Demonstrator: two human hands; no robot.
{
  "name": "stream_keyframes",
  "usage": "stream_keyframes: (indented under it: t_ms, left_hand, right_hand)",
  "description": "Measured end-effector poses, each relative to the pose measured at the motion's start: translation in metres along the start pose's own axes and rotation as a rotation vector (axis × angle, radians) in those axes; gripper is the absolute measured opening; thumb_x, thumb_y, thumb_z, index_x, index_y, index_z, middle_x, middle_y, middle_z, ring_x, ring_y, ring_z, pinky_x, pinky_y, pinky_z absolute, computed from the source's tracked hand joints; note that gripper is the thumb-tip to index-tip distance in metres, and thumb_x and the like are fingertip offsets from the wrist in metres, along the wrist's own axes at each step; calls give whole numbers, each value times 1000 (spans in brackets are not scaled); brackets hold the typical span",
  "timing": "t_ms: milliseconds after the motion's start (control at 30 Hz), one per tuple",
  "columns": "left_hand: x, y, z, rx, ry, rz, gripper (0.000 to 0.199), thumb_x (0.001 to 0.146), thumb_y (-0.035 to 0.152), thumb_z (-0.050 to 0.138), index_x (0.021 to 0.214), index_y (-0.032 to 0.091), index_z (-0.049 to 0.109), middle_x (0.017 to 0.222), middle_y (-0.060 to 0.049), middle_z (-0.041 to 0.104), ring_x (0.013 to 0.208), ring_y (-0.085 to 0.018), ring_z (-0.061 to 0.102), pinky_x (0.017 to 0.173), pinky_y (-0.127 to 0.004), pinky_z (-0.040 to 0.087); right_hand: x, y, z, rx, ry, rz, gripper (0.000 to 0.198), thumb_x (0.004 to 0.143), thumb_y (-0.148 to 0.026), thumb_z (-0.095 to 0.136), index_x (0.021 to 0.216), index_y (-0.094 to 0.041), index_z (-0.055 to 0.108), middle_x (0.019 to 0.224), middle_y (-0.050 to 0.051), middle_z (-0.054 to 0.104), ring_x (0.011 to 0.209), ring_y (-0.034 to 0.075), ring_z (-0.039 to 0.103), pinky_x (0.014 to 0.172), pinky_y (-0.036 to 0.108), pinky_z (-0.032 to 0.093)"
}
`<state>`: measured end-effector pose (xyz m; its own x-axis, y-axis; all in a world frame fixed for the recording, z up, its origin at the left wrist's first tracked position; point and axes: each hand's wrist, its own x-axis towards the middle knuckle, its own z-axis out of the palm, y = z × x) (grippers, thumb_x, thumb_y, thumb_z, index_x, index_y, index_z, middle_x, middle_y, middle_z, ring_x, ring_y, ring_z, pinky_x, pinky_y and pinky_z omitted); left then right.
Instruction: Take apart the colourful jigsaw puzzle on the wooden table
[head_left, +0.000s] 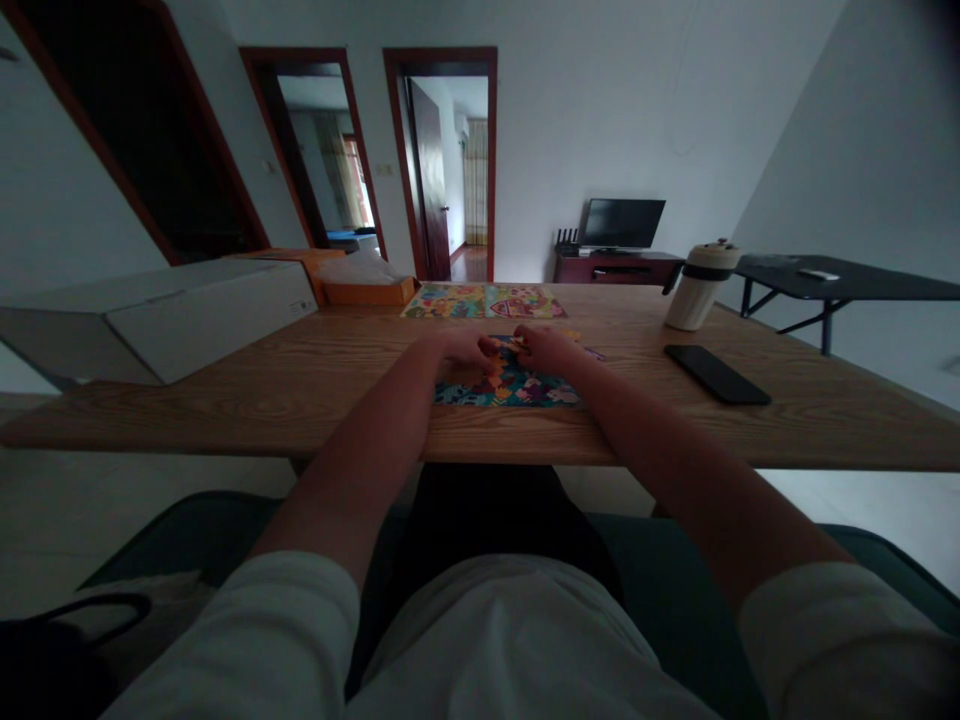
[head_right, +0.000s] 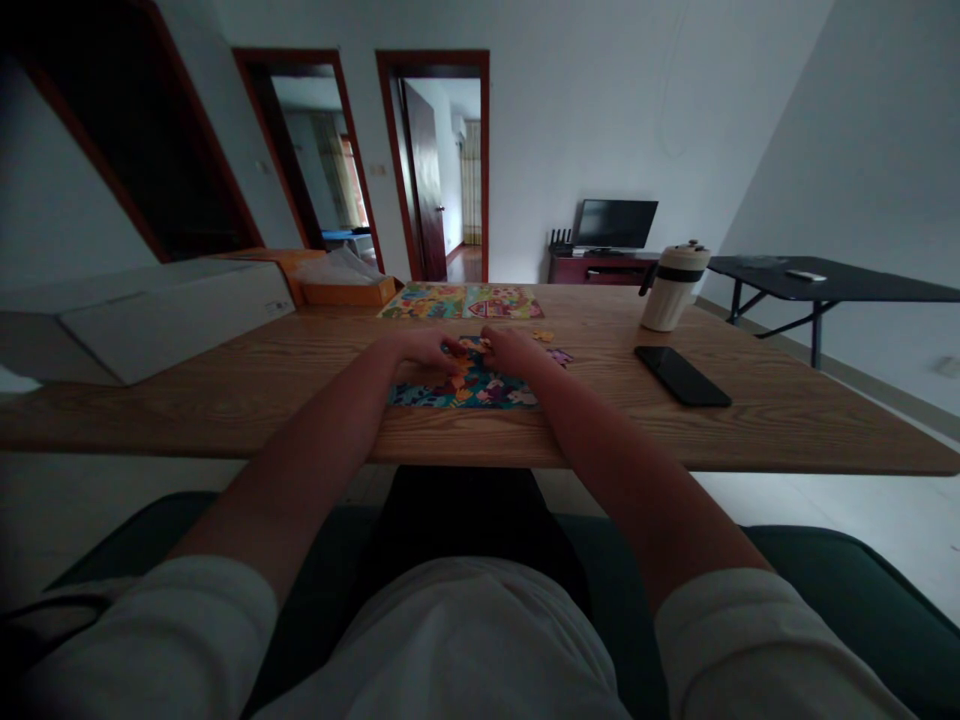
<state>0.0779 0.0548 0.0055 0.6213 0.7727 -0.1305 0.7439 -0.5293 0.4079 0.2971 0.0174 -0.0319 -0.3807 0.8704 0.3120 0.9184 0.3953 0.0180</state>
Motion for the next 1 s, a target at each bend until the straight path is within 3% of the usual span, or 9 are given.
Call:
stream_keyframes:
  t_ms: [167,367,533,700,867,1000]
  left_hand:
    - [0,5,4,65,34,-35,45,70,34,76,113,20,78,114,-5,78,101,-23,68,87,-26,47]
    - [-6,14,5,146,60,-42,40,76,30,71,114,23,78,107,-2,79,94,-20,69,81,-24,47]
    - [-3,11,2,145,61,-3,36,84,32,62,115,21,78,111,-3,78,96,-19,68,83,-23,46]
    - [0,10,4,155,144,-17,33,84,27,57,108,19,79,101,-5,78,90,-22,68,82,-29,47]
    - [7,6,10,84,256,-4,21,79,19,66,96,18,78,93,-8,76,88,-24,67,81,-31,45]
    - [15,2,17,58,303,20,18,81,20,67,96,16,76,93,-9,75,88,-24,67,81,-32,46]
  right_hand:
    - [1,1,1,-7,57,37,49,94,-28,57,142,-17,54,114,17,75,100,32,71,77,35,49]
    - [-1,6,1,-52,-26,-36,35,95,-38,58,122,-18,68,114,15,76,104,32,70,83,36,49]
    - [0,7,2,-32,-44,-50,36,94,-36,59,125,-19,67,116,14,75,106,32,70,83,35,50]
    - [1,3,-1,-5,21,31,47,95,-29,59,139,-15,55,115,18,75,106,33,71,84,37,51]
    - [1,6,-4,45,64,118,56,92,-21,58,147,-14,48,115,21,74,100,34,72,81,39,53]
    - [-1,18,1,115,100,89,70,89,-20,61,155,-15,41,114,19,74,101,33,71,86,40,53]
